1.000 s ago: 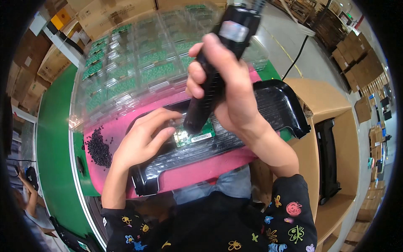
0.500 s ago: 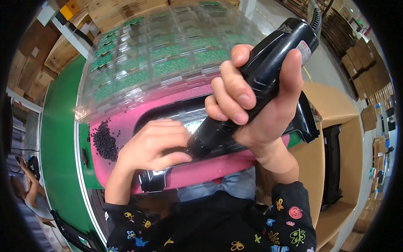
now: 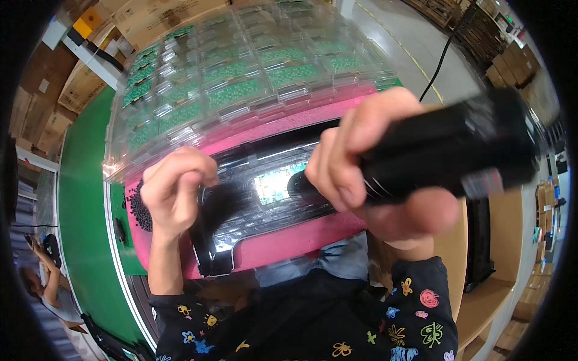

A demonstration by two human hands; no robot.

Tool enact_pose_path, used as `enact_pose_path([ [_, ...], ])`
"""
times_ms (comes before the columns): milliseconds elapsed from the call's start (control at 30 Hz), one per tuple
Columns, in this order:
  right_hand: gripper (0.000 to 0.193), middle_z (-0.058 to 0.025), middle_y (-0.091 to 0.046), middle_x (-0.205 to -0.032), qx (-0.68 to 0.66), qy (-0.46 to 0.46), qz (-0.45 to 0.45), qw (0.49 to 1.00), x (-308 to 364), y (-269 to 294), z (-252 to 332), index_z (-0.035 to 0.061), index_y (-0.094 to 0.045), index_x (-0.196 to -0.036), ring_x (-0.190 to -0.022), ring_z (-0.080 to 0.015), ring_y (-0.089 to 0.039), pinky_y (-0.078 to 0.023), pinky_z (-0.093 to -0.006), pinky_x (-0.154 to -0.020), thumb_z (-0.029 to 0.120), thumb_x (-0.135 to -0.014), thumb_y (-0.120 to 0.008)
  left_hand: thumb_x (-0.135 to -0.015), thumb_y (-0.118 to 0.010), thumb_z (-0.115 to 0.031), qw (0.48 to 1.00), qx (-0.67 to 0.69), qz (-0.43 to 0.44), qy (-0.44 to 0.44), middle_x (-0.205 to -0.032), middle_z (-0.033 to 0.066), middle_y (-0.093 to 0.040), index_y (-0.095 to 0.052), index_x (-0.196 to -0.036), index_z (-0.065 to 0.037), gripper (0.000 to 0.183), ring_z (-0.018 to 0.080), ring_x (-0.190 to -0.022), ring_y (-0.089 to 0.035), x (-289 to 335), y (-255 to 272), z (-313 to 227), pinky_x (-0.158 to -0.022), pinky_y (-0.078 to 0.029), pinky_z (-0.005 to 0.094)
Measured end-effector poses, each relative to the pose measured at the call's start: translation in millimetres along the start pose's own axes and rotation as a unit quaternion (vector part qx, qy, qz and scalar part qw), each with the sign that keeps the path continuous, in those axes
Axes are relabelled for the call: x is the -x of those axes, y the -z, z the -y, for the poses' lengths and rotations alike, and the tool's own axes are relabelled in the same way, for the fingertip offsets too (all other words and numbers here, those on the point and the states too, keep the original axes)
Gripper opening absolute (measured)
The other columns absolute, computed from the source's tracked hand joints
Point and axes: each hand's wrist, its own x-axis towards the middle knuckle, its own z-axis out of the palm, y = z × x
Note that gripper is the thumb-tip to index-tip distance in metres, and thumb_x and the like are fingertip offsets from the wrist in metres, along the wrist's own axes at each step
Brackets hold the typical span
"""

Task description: Assembling circuit boards into black plastic housings using an electric screwdriver at a factory workstation.

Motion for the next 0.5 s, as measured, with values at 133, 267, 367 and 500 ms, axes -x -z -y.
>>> enact_pose_path([
  [133, 0.050, 0.0045, -0.054, -0.062, -0.034, 0.073, -0.049, 0.996, -2, -15, 16, 0.0108, -0.051, -0.100, -0.048, -0.0073, -0.054, -0.047, -0.0241, -0.052, 0.052, -0.084, -0.073, -0.080, -0.071, 0.002, 0.994, 0.001, 0.108, 0.020, -0.076, 0.0115, -0.066, -0.068, -0.090, 0.001, 0.010, 0.0259, -0.065, -0.065, 5, -17, 8, -0.059, -0.051, 0.0337],
  [267, 0.044, 0.0019, -0.059, -0.062, -0.041, 0.099, -0.052, 0.993, -3, -25, 23, 0.0103, -0.051, -0.098, -0.047, -0.0091, -0.057, -0.051, -0.0254, -0.053, 0.041, -0.078, -0.074, -0.077, -0.076, -0.003, 0.992, 0.018, 0.125, -0.014, -0.076, 0.0105, -0.067, -0.068, -0.089, 0.001, 0.015, 0.0262, -0.066, -0.065, 5, -27, 7, -0.060, -0.052, 0.0332],
  [367, 0.044, 0.0009, -0.060, -0.062, -0.021, 0.105, -0.016, 0.994, -6, -27, 19, 0.0102, -0.051, -0.097, -0.047, -0.0100, -0.057, -0.051, -0.0253, -0.052, 0.041, -0.078, -0.075, -0.075, -0.078, -0.003, 0.993, 0.019, 0.115, -0.031, -0.076, 0.0106, -0.067, -0.068, -0.087, 0.001, 0.016, 0.0259, -0.065, -0.065, 6, -26, 6, -0.059, -0.053, 0.0335],
  [500, 0.043, 0.0003, -0.060, -0.062, -0.021, 0.105, -0.018, 0.994, -4, -28, 14, 0.0096, -0.050, -0.097, -0.047, -0.0108, -0.058, -0.051, -0.0254, -0.053, 0.040, -0.078, -0.074, -0.075, -0.078, -0.003, 0.993, 0.027, 0.105, -0.046, -0.075, 0.0104, -0.067, -0.068, -0.086, 0.001, 0.016, 0.0258, -0.065, -0.065, 6, -30, 9, -0.058, -0.052, 0.0337],
])
